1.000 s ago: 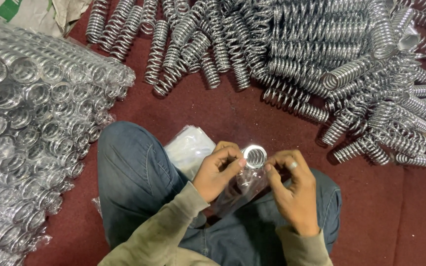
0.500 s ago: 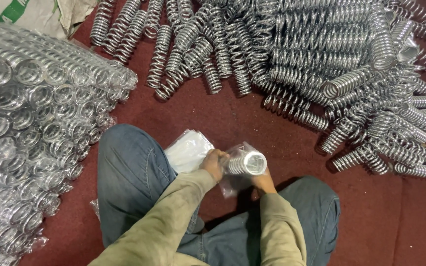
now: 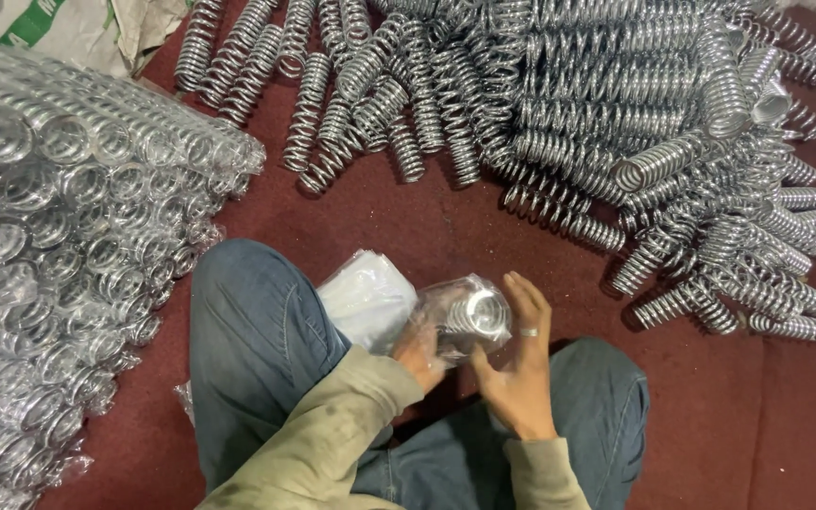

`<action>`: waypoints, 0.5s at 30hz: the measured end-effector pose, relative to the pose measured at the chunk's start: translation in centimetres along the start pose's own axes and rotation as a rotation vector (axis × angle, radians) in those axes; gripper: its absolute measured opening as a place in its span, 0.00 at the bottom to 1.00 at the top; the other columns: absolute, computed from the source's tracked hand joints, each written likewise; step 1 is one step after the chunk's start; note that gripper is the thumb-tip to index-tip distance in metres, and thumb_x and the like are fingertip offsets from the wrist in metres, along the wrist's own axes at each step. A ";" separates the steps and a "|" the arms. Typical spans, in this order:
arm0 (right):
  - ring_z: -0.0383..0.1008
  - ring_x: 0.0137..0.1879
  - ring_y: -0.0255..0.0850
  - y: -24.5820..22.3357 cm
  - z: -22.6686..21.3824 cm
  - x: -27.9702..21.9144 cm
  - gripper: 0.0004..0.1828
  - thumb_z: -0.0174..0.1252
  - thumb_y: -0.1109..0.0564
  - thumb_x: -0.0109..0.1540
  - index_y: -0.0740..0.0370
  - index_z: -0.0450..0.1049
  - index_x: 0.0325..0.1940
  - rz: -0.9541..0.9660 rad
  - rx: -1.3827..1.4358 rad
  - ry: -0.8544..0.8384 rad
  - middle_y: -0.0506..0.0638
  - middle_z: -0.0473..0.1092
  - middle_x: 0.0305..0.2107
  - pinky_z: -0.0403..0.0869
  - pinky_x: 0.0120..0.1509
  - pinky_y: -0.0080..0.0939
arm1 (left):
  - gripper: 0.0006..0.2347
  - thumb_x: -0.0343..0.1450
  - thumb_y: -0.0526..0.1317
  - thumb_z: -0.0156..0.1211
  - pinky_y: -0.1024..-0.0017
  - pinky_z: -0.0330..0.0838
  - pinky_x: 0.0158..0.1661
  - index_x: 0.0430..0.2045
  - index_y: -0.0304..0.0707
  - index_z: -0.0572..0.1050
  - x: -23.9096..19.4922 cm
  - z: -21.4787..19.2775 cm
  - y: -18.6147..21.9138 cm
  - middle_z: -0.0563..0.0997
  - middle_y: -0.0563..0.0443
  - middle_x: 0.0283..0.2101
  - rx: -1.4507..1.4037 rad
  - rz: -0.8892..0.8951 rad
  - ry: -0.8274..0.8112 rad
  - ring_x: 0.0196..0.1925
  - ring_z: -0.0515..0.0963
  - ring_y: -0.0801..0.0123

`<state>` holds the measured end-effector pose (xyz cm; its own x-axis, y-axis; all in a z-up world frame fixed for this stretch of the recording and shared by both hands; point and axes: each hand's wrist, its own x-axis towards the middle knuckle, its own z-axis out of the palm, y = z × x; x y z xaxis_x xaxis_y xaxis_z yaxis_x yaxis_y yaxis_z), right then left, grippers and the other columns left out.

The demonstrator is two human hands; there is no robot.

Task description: The person puts individual metal springs into small plastic bags while sitting on the floor.

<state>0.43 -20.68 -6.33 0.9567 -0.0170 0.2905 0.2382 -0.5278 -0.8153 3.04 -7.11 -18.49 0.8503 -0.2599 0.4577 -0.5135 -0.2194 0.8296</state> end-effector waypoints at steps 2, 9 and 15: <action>0.65 0.71 0.52 -2.1 -1.0 0.4 0.29 0.65 0.48 0.60 0.59 0.70 0.63 -0.110 -0.095 0.060 0.58 0.64 0.63 0.71 0.74 0.57 | 0.26 0.63 0.29 0.58 0.50 0.67 0.61 0.59 0.30 0.64 -1.0 1.1 -0.4 0.73 0.31 0.58 -0.014 -0.085 0.022 0.63 0.72 0.36; 0.76 0.45 0.44 -5.0 -1.0 2.1 0.06 0.60 0.65 0.69 0.68 0.77 0.37 -0.202 0.023 0.493 0.57 0.75 0.38 0.78 0.51 0.40 | 0.28 0.61 0.33 0.73 0.56 0.71 0.61 0.58 0.40 0.71 -3.2 4.0 -7.0 0.79 0.41 0.58 0.006 -0.327 0.024 0.59 0.79 0.50; 0.77 0.54 0.47 3.5 2.0 -1.4 0.14 0.44 0.54 0.73 0.61 0.73 0.52 0.096 0.201 0.610 0.56 0.76 0.45 0.76 0.63 0.47 | 0.31 0.60 0.29 0.71 0.56 0.65 0.65 0.60 0.38 0.68 -3.4 4.7 -6.3 0.76 0.41 0.60 0.041 -0.403 0.029 0.63 0.75 0.49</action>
<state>0.26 -20.83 -10.56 0.7224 -0.5671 0.3957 0.2395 -0.3317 -0.9125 2.79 -9.25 -26.76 0.9871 -0.1185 0.1074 -0.1416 -0.3354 0.9314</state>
